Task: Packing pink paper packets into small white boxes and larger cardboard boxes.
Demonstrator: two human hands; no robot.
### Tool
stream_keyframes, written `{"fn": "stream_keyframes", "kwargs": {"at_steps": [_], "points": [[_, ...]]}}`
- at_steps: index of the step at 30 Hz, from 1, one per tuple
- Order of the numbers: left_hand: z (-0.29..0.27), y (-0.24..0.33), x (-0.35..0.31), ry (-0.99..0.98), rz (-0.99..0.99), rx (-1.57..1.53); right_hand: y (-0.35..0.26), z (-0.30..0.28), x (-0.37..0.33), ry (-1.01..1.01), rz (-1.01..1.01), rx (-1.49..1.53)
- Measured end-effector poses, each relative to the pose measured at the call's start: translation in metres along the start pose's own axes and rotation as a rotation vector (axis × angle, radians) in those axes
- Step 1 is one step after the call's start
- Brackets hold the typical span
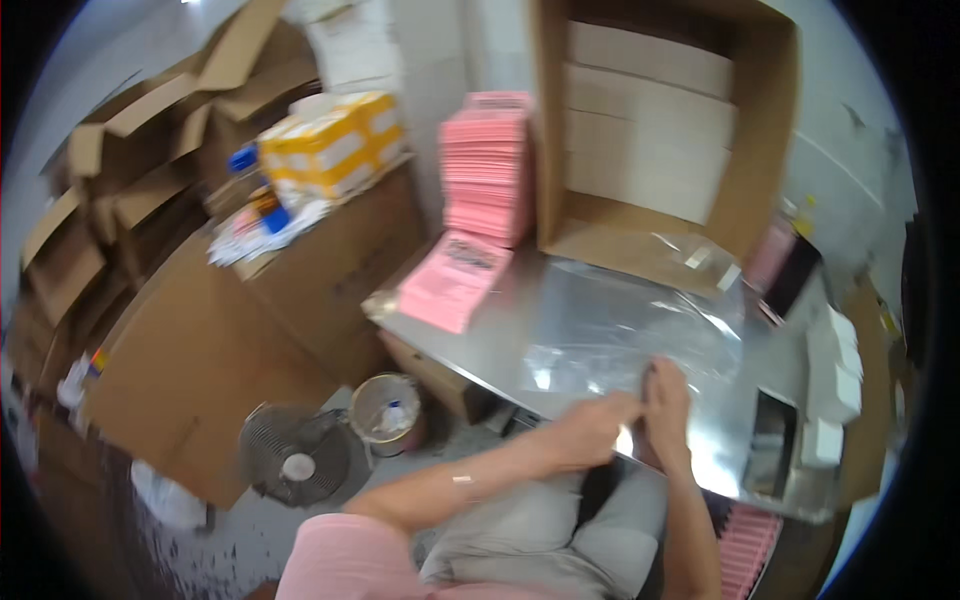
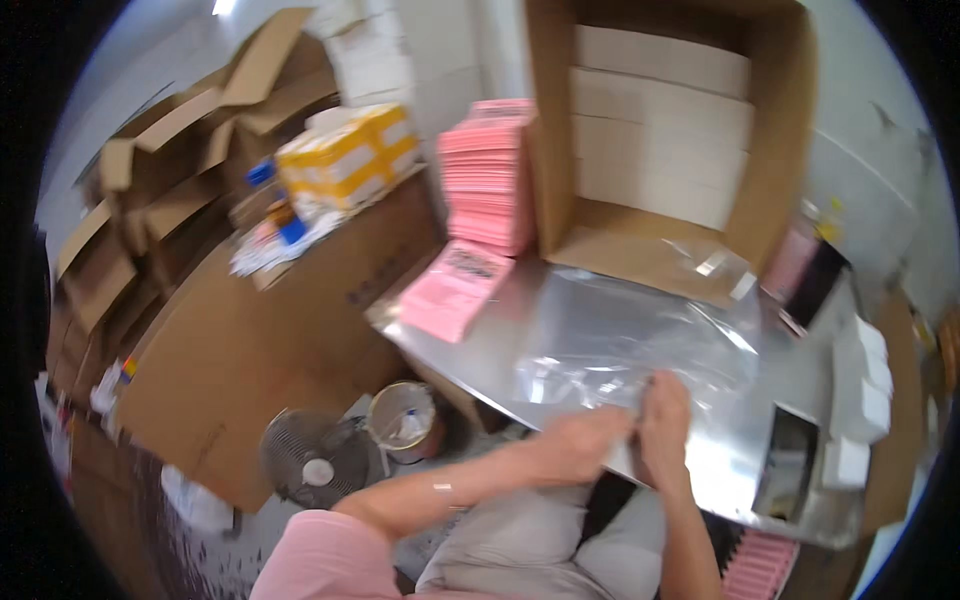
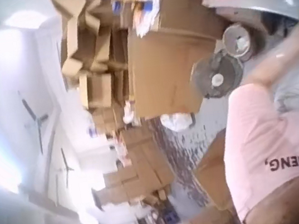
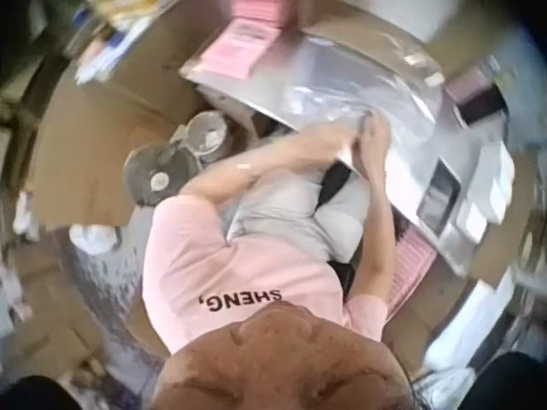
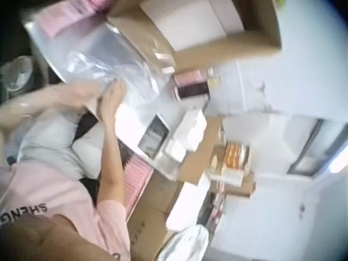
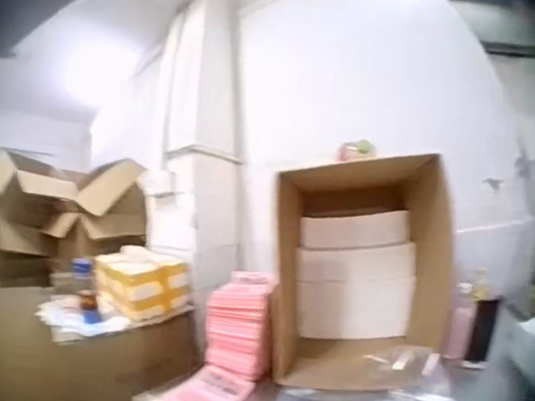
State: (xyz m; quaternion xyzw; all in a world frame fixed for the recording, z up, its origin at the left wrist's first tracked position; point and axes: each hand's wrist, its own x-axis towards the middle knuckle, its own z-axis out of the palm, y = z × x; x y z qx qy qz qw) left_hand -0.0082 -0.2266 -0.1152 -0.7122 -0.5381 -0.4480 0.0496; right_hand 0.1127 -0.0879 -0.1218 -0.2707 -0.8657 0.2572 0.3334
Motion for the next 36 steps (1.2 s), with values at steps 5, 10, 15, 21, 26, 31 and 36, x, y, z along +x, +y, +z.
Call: {"fn": "stream_keyframes", "kwargs": {"at_steps": [5,10,15,21,26,31,36], "points": [[0.012,-0.044,0.013,0.062,-0.327,0.547,0.113,-0.048,-0.019,0.043,0.316,-0.296],[0.028,-0.079,-0.011,0.008,-0.451,0.578,0.066,-0.041,-0.003,-0.053,0.174,-0.263],[-0.029,-0.119,-0.006,-0.008,-0.564,0.611,0.193,-0.093,0.013,0.192,0.249,-0.281],[-0.109,-0.038,0.078,0.583,-0.091,0.630,0.270,-0.178,0.010,0.540,0.082,-0.213],[-0.070,-0.123,0.001,-0.310,-0.410,0.400,0.127,-0.099,-0.025,0.217,0.029,-0.316],[-0.105,-0.117,0.000,-0.179,-0.408,0.001,0.077,-0.129,-0.021,0.186,-0.001,-0.125],[-0.118,-0.137,0.032,-0.327,-0.952,-0.257,0.071,-0.146,0.022,-0.283,0.752,0.420]]}}
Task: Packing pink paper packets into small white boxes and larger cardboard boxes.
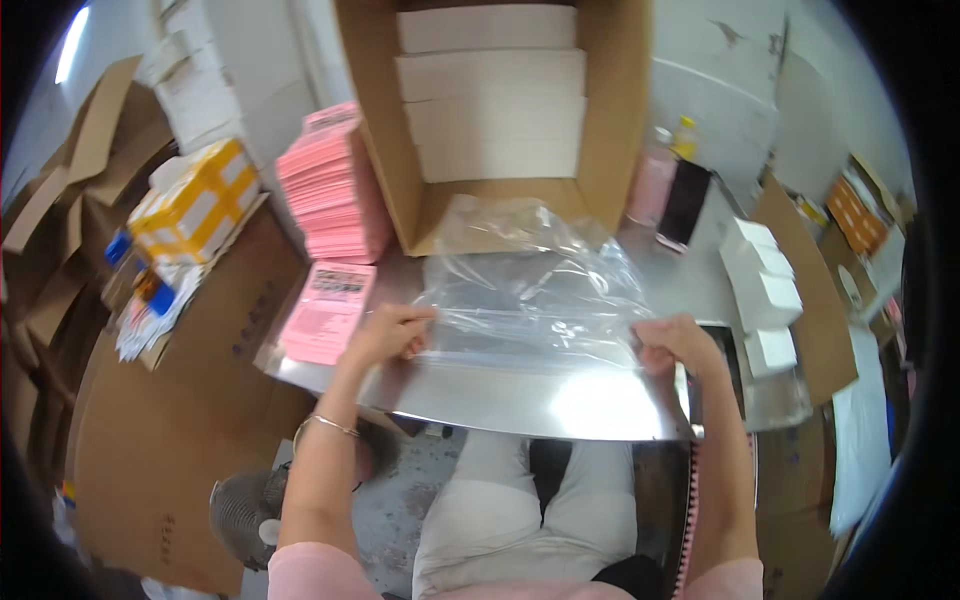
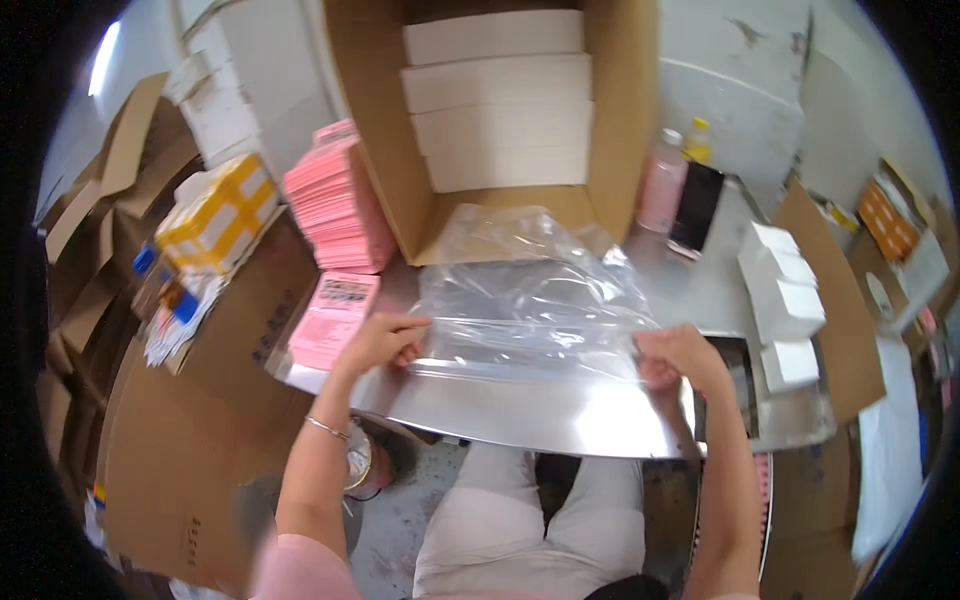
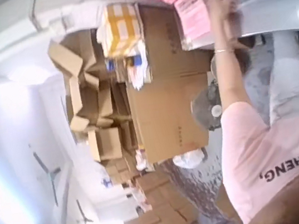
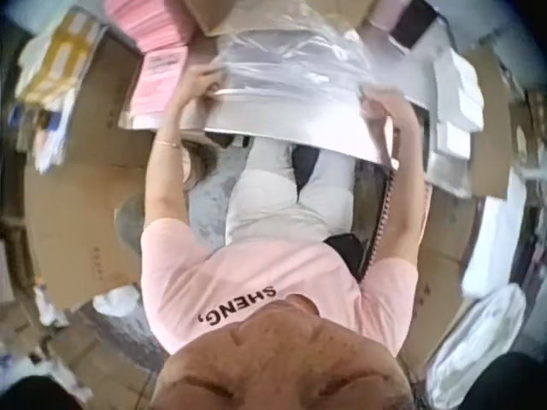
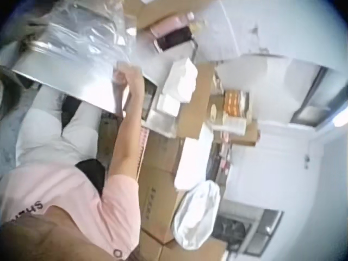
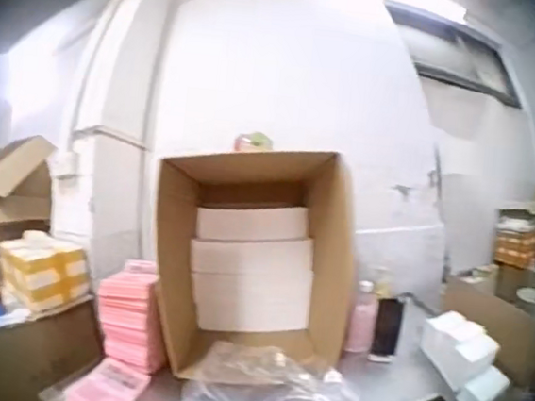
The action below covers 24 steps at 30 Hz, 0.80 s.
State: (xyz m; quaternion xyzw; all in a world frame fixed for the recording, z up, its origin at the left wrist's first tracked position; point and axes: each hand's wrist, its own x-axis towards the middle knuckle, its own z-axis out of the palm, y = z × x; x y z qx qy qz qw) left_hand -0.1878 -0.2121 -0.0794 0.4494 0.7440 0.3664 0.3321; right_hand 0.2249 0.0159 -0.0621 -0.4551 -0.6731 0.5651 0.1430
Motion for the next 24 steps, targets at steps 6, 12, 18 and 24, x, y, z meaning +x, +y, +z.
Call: {"fn": "stream_keyframes", "kwargs": {"at_steps": [6,12,18,24], "points": [[-0.021,0.017,-0.009,-0.210,-0.289,-0.316,0.013,-0.015,0.005,-0.163,0.236,0.361],[-0.013,0.015,-0.006,-0.090,-0.177,-0.093,0.035,0.002,-0.019,0.182,-0.015,0.376],[-0.011,0.006,-0.014,0.212,0.180,0.083,0.092,-0.007,-0.223,0.938,-0.167,0.195],[0.080,0.067,-0.025,0.265,0.570,-0.121,0.193,0.059,-0.491,1.781,0.229,-0.617]]}}
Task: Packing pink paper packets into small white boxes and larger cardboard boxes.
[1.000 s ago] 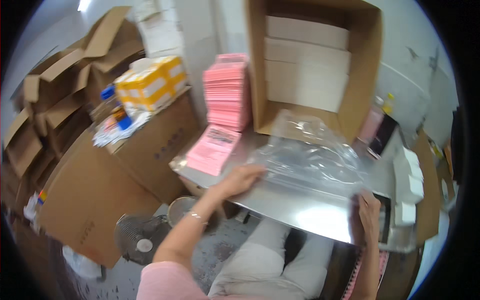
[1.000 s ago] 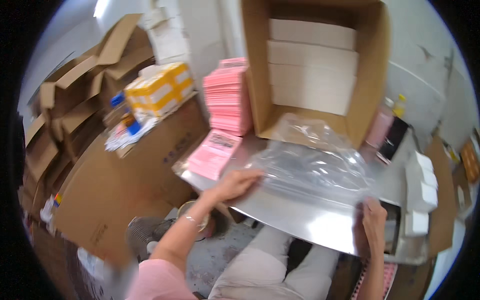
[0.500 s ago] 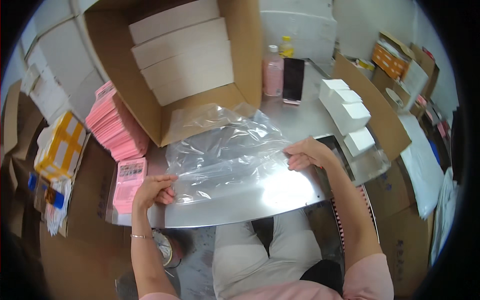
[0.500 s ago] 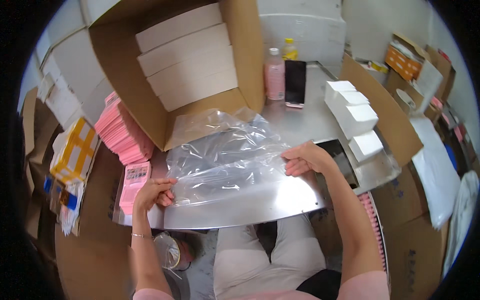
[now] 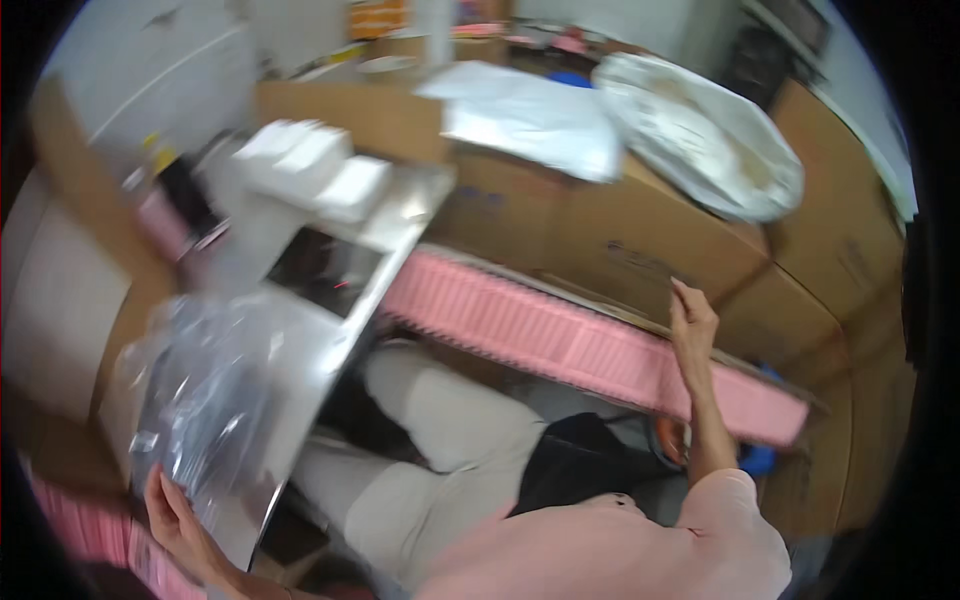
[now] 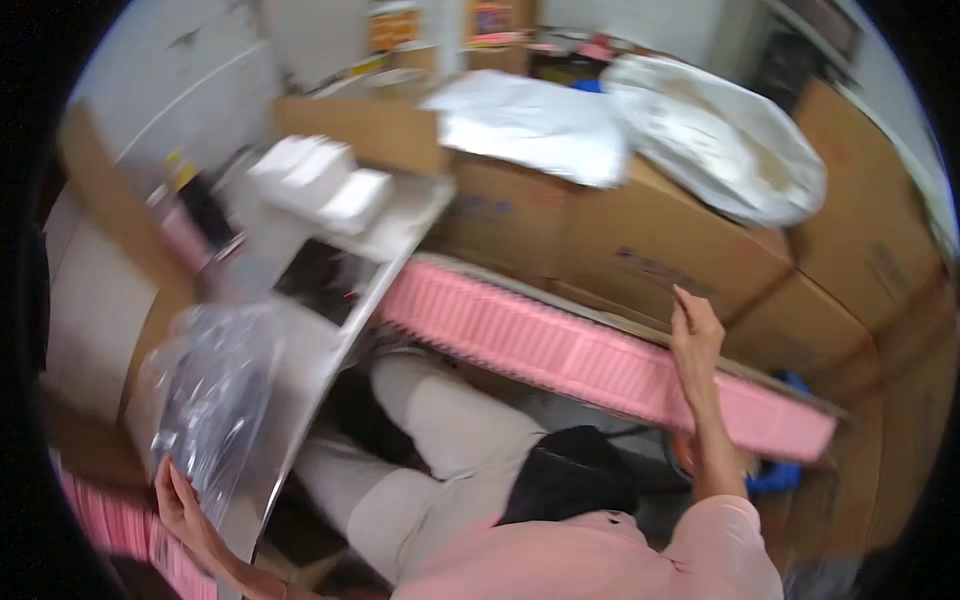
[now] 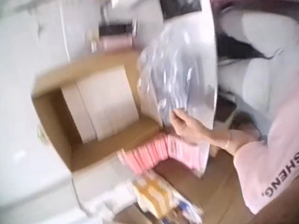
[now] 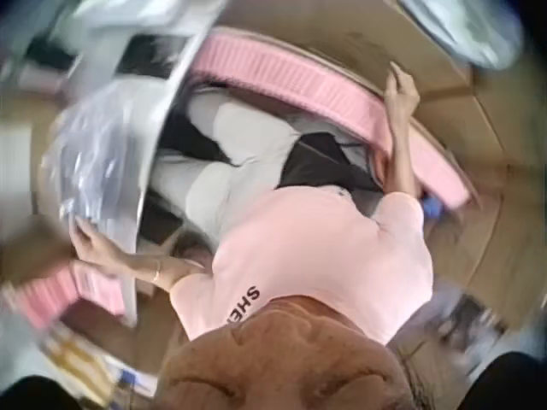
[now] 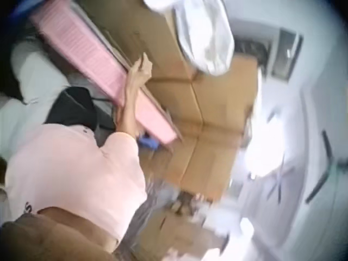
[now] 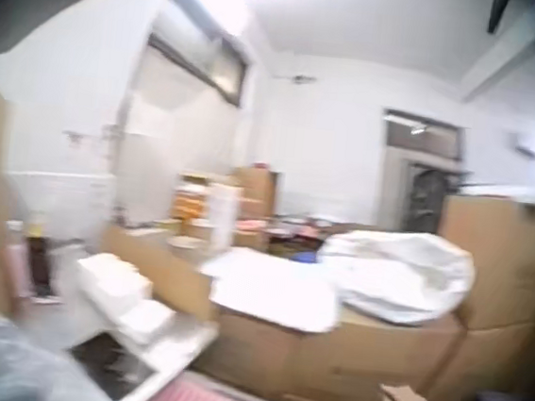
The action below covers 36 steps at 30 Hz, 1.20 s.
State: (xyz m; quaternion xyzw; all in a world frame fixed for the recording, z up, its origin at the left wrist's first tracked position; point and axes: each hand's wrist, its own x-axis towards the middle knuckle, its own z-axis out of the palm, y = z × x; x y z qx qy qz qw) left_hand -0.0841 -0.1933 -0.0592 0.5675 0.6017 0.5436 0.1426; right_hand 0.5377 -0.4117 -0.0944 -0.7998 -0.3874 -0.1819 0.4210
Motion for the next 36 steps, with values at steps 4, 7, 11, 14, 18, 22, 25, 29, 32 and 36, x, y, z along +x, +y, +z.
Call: {"fn": "stream_keyframes", "kwargs": {"at_steps": [4,7,11,14,18,22,25,29,32,36], "points": [[0.119,0.046,-0.052,-0.490,0.067,-0.272,0.059,-0.059,-0.079,0.186,0.119,-0.372],[0.178,0.101,-0.101,-1.019,0.409,-0.295,0.059,-0.054,-0.130,0.258,0.259,-0.535],[0.231,0.131,-0.158,-1.450,0.477,-0.382,0.064,-0.044,-0.159,0.326,0.296,-0.546],[0.263,0.134,-0.191,-1.607,0.633,-0.398,0.060,-0.041,-0.159,0.343,0.322,-0.526],[0.299,0.149,-0.243,-1.799,0.661,-0.512,0.055,-0.044,-0.156,0.274,0.422,-0.518],[0.314,0.172,-0.282,-1.892,0.596,-0.551,0.055,-0.048,-0.160,0.223,0.452,-0.502],[0.322,0.172,-0.312,-1.760,0.535,-0.663,0.055,-0.043,-0.162,0.211,0.504,-0.467],[0.324,0.184,-0.346,-1.482,0.749,-0.652,0.060,-0.034,-0.158,0.193,0.501,-0.444],[0.331,0.193,-0.371,-1.445,0.746,-0.668,0.063,-0.030,-0.152,0.234,0.521,-0.293],[0.338,0.195,-0.397,-1.277,0.838,-0.675,0.069,-0.025,-0.166,0.267,0.443,-0.387]]}}
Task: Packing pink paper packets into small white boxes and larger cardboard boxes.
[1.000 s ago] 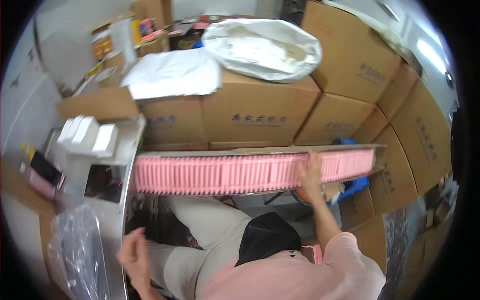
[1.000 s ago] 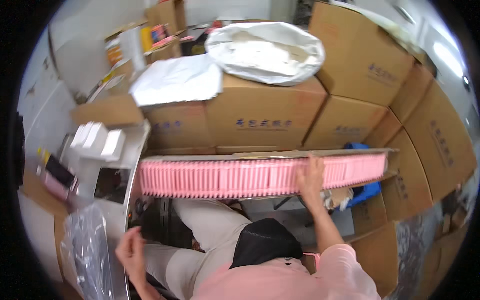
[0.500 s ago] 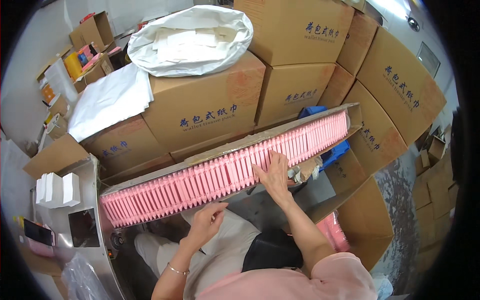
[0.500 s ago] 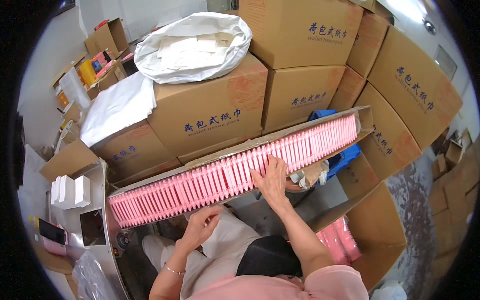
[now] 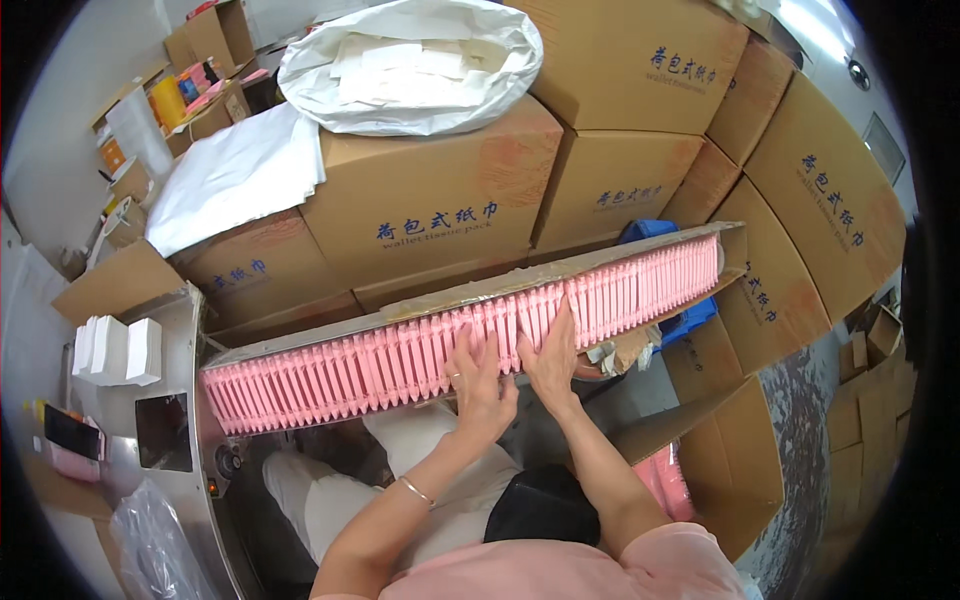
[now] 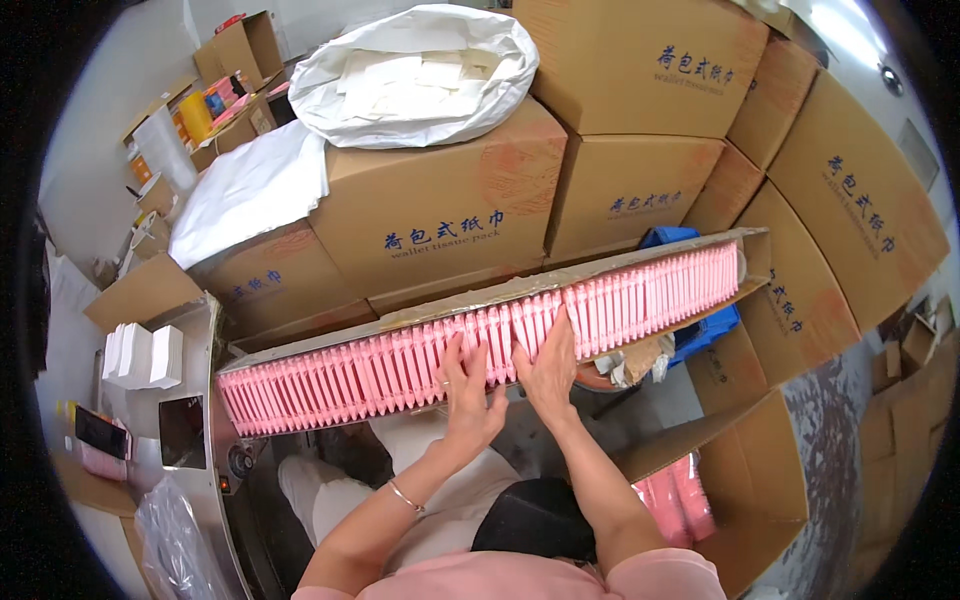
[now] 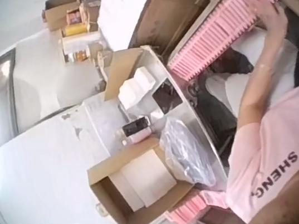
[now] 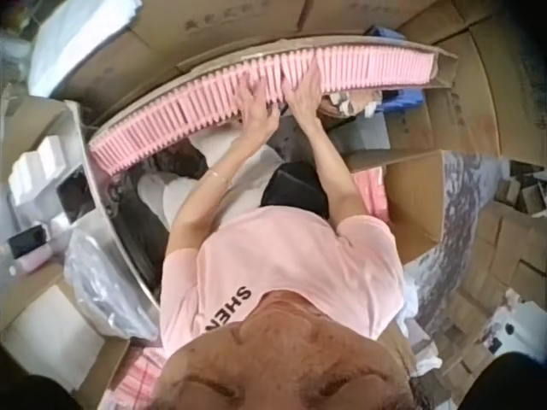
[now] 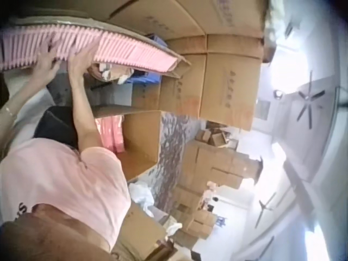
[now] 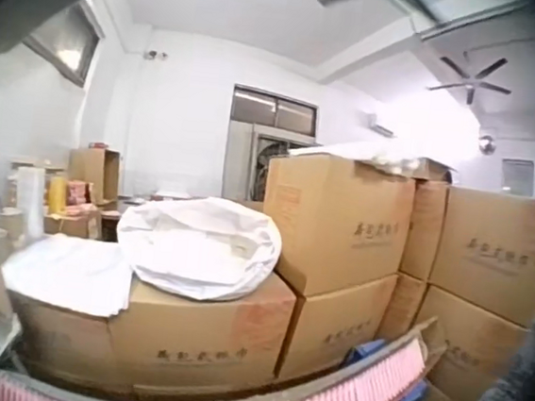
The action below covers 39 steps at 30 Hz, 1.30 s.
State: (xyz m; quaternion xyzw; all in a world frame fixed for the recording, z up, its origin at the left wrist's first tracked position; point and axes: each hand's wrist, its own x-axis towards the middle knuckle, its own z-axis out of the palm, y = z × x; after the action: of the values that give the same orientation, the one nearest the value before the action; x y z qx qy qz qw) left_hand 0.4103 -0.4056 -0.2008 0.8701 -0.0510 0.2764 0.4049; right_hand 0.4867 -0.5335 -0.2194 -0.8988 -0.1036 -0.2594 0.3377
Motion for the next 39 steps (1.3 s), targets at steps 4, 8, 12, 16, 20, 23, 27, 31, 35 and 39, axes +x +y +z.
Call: {"fn": "stream_keyframes", "kwargs": {"at_steps": [4,8,12,16,20,23,27,31,35,39], "points": [[0.009,0.005,0.001,0.027,0.022,0.076,0.003,0.004,-0.001,0.017,-0.006,0.000],[0.006,0.004,-0.001,0.013,-0.057,0.031,0.001,0.006,0.000,0.013,-0.010,-0.005],[-0.002,0.008,-0.002,0.045,-0.039,0.055,0.001,0.006,0.000,0.003,0.004,0.008],[-0.004,0.013,-0.005,-0.003,-0.222,-0.096,0.006,0.006,-0.001,0.006,0.005,-0.008],[-0.003,0.017,-0.001,0.015,-0.196,-0.067,0.003,0.004,-0.001,-0.006,0.011,-0.001],[0.002,0.013,0.005,0.063,-0.076,0.036,0.002,0.005,-0.002,-0.004,0.010,-0.010],[0.000,0.015,0.009,0.086,-0.097,0.025,0.000,0.004,-0.001,0.011,-0.003,-0.006],[0.003,0.008,-0.009,-0.014,-0.307,-0.020,-0.005,0.005,-0.001,-0.013,0.016,-0.013],[-0.027,0.022,-0.004,-0.131,-0.628,-0.391,0.001,0.005,0.000,-0.007,0.021,-0.054],[-0.031,0.005,0.000,0.022,-0.668,-0.549,0.001,0.005,0.000,0.002,-0.001,-0.066]]}}
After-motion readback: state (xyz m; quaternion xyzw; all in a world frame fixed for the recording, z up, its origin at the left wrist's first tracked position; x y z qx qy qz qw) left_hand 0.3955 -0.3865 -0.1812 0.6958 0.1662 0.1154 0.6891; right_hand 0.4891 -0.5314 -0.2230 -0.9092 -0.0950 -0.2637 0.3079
